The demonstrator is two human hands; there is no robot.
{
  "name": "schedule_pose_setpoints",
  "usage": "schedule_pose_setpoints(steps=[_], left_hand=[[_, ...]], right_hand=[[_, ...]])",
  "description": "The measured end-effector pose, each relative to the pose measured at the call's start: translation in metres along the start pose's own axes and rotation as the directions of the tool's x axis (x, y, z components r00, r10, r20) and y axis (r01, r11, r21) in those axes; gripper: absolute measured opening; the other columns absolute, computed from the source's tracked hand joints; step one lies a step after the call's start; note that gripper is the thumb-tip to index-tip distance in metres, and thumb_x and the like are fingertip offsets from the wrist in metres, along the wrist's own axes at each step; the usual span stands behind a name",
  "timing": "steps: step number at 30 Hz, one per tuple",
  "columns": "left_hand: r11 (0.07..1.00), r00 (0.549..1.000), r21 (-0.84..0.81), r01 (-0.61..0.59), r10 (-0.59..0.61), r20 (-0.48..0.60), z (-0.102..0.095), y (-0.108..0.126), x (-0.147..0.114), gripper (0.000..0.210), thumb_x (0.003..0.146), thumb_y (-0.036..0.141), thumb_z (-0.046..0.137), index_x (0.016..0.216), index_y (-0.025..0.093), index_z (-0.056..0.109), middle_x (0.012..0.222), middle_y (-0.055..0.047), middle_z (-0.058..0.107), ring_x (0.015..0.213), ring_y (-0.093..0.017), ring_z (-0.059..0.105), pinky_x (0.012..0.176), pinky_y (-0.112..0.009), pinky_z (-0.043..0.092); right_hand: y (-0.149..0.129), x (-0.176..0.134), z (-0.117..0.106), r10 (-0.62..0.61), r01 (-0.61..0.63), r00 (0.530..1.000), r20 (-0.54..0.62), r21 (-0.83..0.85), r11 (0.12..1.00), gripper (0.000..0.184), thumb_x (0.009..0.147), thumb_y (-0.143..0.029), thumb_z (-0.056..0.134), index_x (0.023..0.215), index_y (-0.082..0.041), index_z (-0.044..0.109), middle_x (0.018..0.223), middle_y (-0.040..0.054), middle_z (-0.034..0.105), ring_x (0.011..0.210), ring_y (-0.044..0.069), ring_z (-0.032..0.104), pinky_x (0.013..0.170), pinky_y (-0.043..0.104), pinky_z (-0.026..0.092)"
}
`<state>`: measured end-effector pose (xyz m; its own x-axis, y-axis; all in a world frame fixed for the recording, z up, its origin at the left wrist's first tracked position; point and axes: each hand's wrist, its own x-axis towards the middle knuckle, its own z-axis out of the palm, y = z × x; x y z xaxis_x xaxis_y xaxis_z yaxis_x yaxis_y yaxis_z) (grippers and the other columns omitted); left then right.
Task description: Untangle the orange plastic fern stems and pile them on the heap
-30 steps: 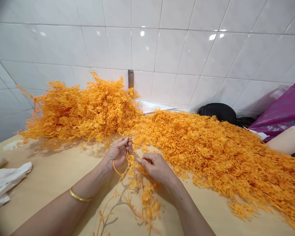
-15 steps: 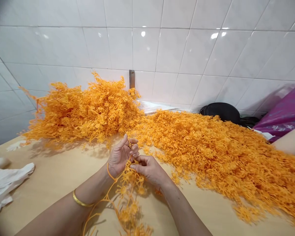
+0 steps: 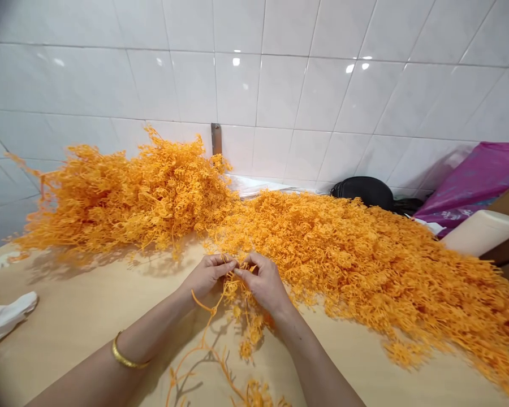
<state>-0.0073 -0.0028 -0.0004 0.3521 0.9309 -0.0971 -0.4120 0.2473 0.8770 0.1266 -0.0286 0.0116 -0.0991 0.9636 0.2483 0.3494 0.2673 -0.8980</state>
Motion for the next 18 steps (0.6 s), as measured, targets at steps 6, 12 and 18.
schedule_pose_setpoints(steps=[6,12,18], left_hand=[[0.999,0.997,-0.006,0.049,-0.048,0.055,0.002,-0.009,0.001,0.022,0.055,0.028,0.069,0.052,0.011,0.055,0.044,0.000,0.050,0.040,-0.008,0.046,0.044,-0.022,0.035],[0.995,0.995,0.016,0.101,-0.101,0.016,0.000,-0.010,0.003,0.024,0.055,0.028,0.069,0.053,0.012,0.051,0.041,0.003,0.046,0.034,-0.005,0.040,0.038,-0.019,0.032],[0.985,0.994,0.147,0.094,-0.084,-0.072,-0.001,-0.006,0.005,0.024,0.064,0.035,0.061,0.058,0.014,0.049,0.041,0.003,0.046,0.029,-0.005,0.039,0.032,-0.018,0.026]], right_hand=[[0.006,0.005,0.006,0.032,-0.008,0.995,-0.094,0.249,0.968,0.021,0.072,-0.034,0.052,0.061,-0.017,0.047,0.058,-0.0036,0.046,0.054,0.009,0.042,0.052,0.021,0.035],[0.010,0.016,-0.027,0.273,-0.020,0.774,-0.571,0.410,0.912,0.022,0.068,-0.036,0.054,0.064,-0.018,0.042,0.056,-0.0047,0.048,0.046,0.007,0.045,0.047,0.021,0.038],[-0.001,0.011,-0.022,0.161,-0.033,0.903,-0.397,0.310,0.950,0.020,0.071,-0.031,0.050,0.087,-0.021,0.048,0.065,-0.0028,0.054,0.051,0.009,0.052,0.056,0.025,0.044]])
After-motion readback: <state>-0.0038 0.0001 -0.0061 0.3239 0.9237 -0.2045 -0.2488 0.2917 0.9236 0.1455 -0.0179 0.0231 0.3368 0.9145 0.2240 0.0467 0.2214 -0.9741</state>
